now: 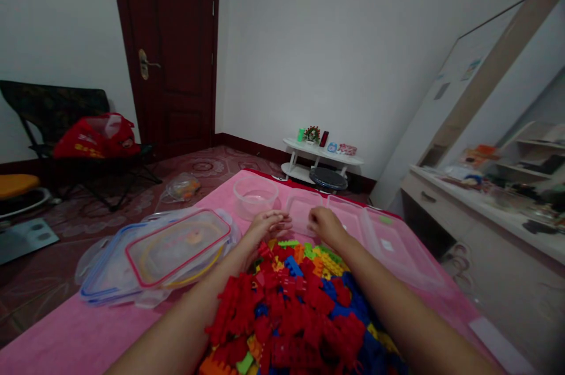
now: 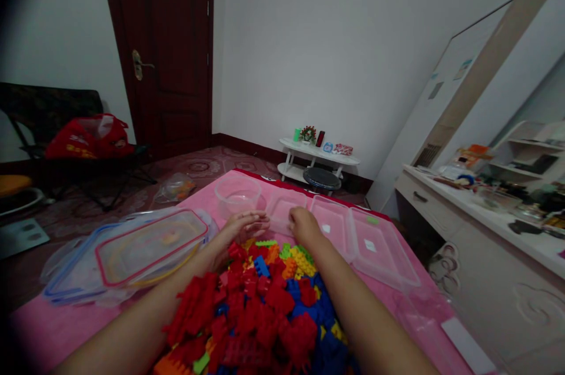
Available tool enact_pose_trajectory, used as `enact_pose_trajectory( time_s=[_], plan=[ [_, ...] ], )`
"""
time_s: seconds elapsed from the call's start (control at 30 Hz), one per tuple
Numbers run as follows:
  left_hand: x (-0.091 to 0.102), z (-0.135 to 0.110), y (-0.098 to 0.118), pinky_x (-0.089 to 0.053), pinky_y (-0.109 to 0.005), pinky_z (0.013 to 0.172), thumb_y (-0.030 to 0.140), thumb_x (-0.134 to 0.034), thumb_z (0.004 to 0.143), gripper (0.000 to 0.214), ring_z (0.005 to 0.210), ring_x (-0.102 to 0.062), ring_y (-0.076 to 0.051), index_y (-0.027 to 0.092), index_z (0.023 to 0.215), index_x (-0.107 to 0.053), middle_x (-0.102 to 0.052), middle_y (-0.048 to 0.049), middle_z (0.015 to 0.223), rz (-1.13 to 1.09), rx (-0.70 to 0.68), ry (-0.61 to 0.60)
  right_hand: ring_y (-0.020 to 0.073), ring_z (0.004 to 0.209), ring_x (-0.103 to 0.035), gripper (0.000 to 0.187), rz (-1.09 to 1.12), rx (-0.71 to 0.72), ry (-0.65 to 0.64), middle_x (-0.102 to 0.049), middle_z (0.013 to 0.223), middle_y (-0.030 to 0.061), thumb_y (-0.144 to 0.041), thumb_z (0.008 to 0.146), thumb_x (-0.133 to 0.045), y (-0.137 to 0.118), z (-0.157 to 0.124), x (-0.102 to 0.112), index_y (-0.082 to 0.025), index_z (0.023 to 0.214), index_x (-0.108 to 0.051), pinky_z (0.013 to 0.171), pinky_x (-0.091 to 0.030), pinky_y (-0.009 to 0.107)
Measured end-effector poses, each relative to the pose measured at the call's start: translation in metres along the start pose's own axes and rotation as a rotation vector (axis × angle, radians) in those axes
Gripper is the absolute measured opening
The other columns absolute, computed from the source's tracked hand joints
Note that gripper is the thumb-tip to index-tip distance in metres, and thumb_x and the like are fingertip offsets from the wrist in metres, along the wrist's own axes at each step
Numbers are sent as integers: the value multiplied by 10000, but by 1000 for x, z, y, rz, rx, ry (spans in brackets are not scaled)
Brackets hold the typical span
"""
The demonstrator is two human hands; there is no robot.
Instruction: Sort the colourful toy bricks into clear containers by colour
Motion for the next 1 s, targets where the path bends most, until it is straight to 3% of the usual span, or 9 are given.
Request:
enact_pose_trajectory(
  time_s=[0.13, 0.2, 0.3, 0.47, 0.57, 0.67, 0.73, 0.87, 1.0],
  plan=[
    [3, 0, -3, -547, -332, 756, 194, -704, 643, 236, 803, -678, -217, 107, 859, -669, -697, -123, 926, -34, -30, 16, 156, 678, -591, 62, -144, 22, -133, -639, 691, 33, -164, 692, -577, 1, -8, -14, -185, 642, -607, 637, -432, 259],
    [3, -1, -4, -548, -319, 744, 202, -710, 636, 239, 794, -676, -211, 110, 853, -670, -697, -118, 906, -23, -30, 16, 188, 749, -611, 58, -112, 2, -113, -670, 783, 56, -170, 699, -589, 2, -4, -9, -192, 719, -639, 682, -456, 295],
    [4, 0, -4, -548, -300, 741, 213, -714, 632, 248, 796, -676, -202, 115, 855, -669, -696, -111, 901, -5, -41, 8, 179, 777, -610, 145, 23, -71, -2, -674, 863, 72, -158, 712, -560, -1, -1, 10, -166, 826, -649, 717, -473, 317],
    [8, 5, -11, -550, -291, 741, 237, -702, 662, 267, 821, -674, -195, 118, 898, -662, -693, -112, 925, 39, 6, 2, 125, 631, -563, 232, 605, -322, 100, -645, 758, 39, -308, 679, -673, -17, -34, 43, -144, 833, -619, 580, -469, 258],
    [8, 4, -10, -545, -315, 787, 257, -707, 657, 310, 889, -666, -217, 122, 931, -657, -689, -118, 980, 71, -21, -20, 105, 610, -563, 333, 742, -394, 17, -638, 777, 25, -360, 689, -692, -37, -66, 61, -153, 938, -611, 578, -474, 246],
    [11, 5, -9, -545, -326, 795, 279, -713, 645, 338, 913, -661, -229, 128, 942, -656, -691, -115, 991, 112, -23, -34, 131, 630, -592, 425, 615, -429, -131, -643, 744, 24, -400, 697, -689, -40, -96, 87, -157, 1035, -606, 600, -488, 265],
    [16, 8, -12, -549, -318, 781, 282, -717, 633, 335, 897, -664, -225, 135, 928, -661, -697, -103, 969, 142, 6, -29, 163, 667, -615, 442, 437, -474, -103, -653, 730, 35, -437, 700, -674, -19, -118, 117, -158, 1037, -616, 624, -500, 289],
    [25, 11, -19, -536, -322, 829, 231, -732, 563, 350, 965, -645, -235, 162, 898, -654, -693, -81, 992, 128, -15, -31, 244, 805, -646, 375, -16, -596, 115, -699, 860, 94, -492, 675, -643, 56, -179, 194, -177, 876, -675, 736, -515, 371],
    [28, 13, -19, -538, -334, 834, 222, -721, 581, 299, 1005, -631, -254, 158, 865, -649, -697, -85, 969, 146, 5, 36, 298, 875, -653, 458, -253, -739, 47, -712, 895, 118, -539, 609, -637, 114, -247, 226, -168, 872, -696, 769, -516, 398]
  ],
)
Point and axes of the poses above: each hand's wrist, its own z-axis towards the middle knuckle, its own x-axis out of the back of the hand, y = z × x, the point moved 6 cm from there along z, towards the middle knuckle
